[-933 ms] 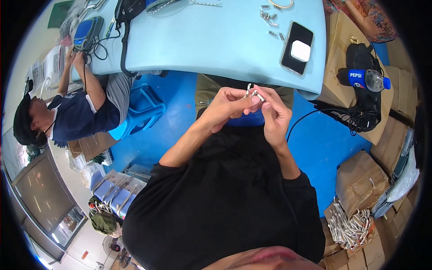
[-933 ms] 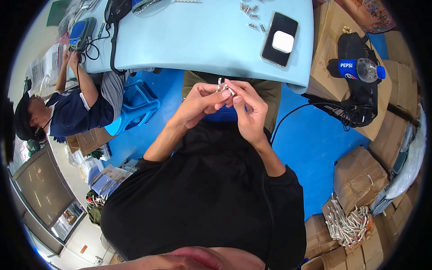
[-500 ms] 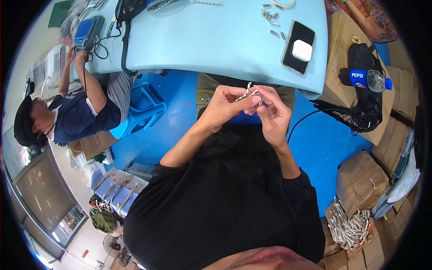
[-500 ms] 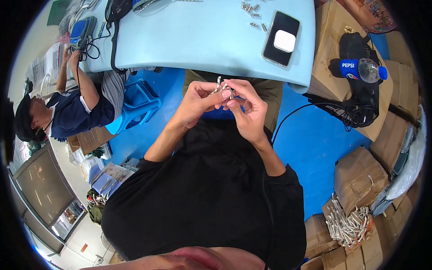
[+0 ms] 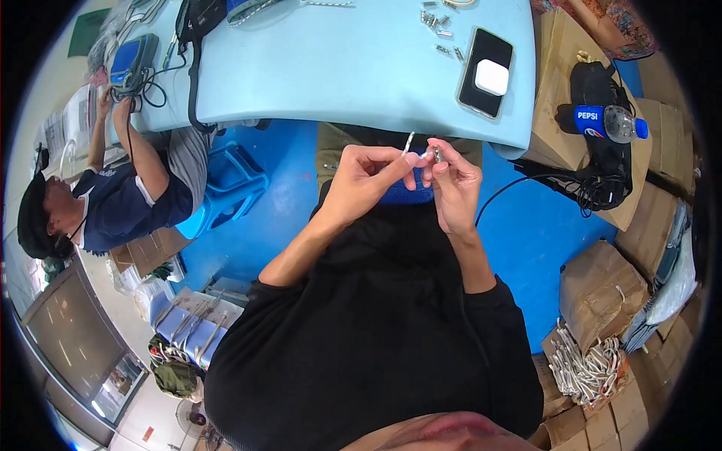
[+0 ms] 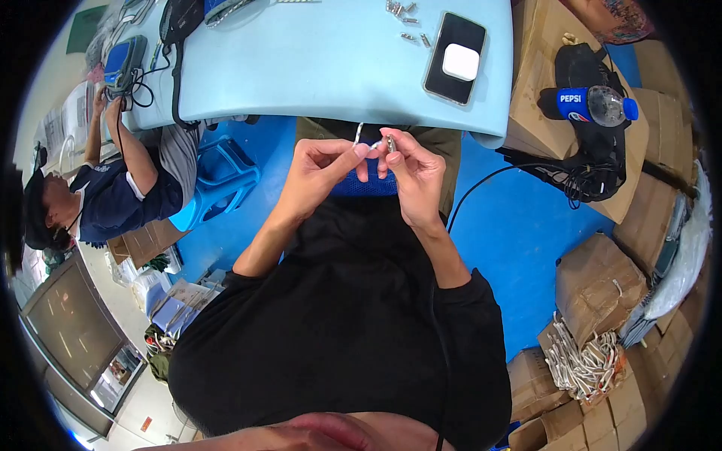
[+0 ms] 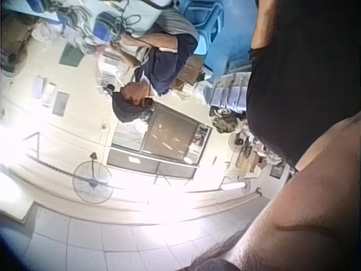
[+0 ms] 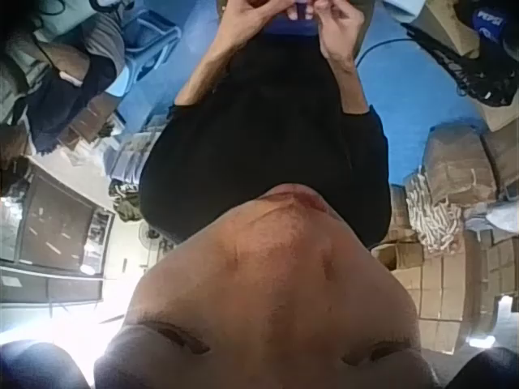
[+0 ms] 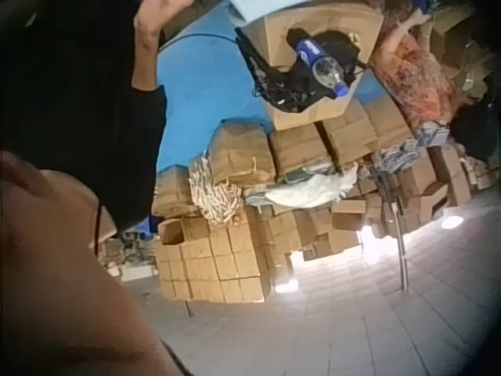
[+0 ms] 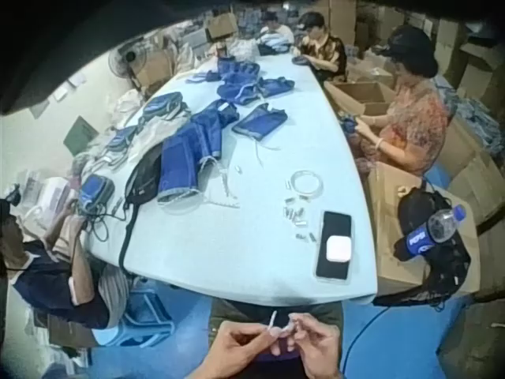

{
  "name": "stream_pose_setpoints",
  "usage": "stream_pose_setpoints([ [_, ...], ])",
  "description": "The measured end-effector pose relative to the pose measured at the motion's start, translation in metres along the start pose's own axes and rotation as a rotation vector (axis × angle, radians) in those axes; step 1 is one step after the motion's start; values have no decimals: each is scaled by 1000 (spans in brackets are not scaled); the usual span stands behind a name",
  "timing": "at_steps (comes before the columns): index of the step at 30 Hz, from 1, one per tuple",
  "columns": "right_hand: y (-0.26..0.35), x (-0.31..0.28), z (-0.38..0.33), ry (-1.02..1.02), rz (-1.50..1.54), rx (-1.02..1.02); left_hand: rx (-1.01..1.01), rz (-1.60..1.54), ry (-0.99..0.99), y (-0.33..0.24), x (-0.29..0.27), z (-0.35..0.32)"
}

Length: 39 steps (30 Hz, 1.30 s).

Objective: Attaching a metal chain strap to a small blue leather pouch.

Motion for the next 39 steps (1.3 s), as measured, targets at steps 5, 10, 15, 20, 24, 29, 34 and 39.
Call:
stream_pose_setpoints([
  [5,6,-2,-1,17,-78,-15,47,172,-35,-20,3,-7],
  [10,9,3,-1,47,-47,-31,115,343,-129,-35,-3,-17],
  [15,15,8,-3,51,-73,-61,328,539,-146,-70,7,-24],
  [20,24,14,-4,56,-146,-125,426,559,-136,-72,11,-24],
  [24,26,17,-4,63,-214,-147,514,614,-150,-79,10,-29],
  [29,28,12,-3,64,-230,-158,522,703,-97,-83,10,-28],
  [34,27,17,-4,79,-254,-122,569,757,-59,-80,9,-29],
  [39,29,18,-6,61,-300,-133,610,834,1,-78,15,-31],
])
Point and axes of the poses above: each hand's wrist, its own z-axis towards the middle knuckle, its own x-axis out of the palm, y = z × x, the point moved 10 cm from there along z, towards the middle knuckle, and after that the axes turned 1 degree about z, right-handed, at the moved point
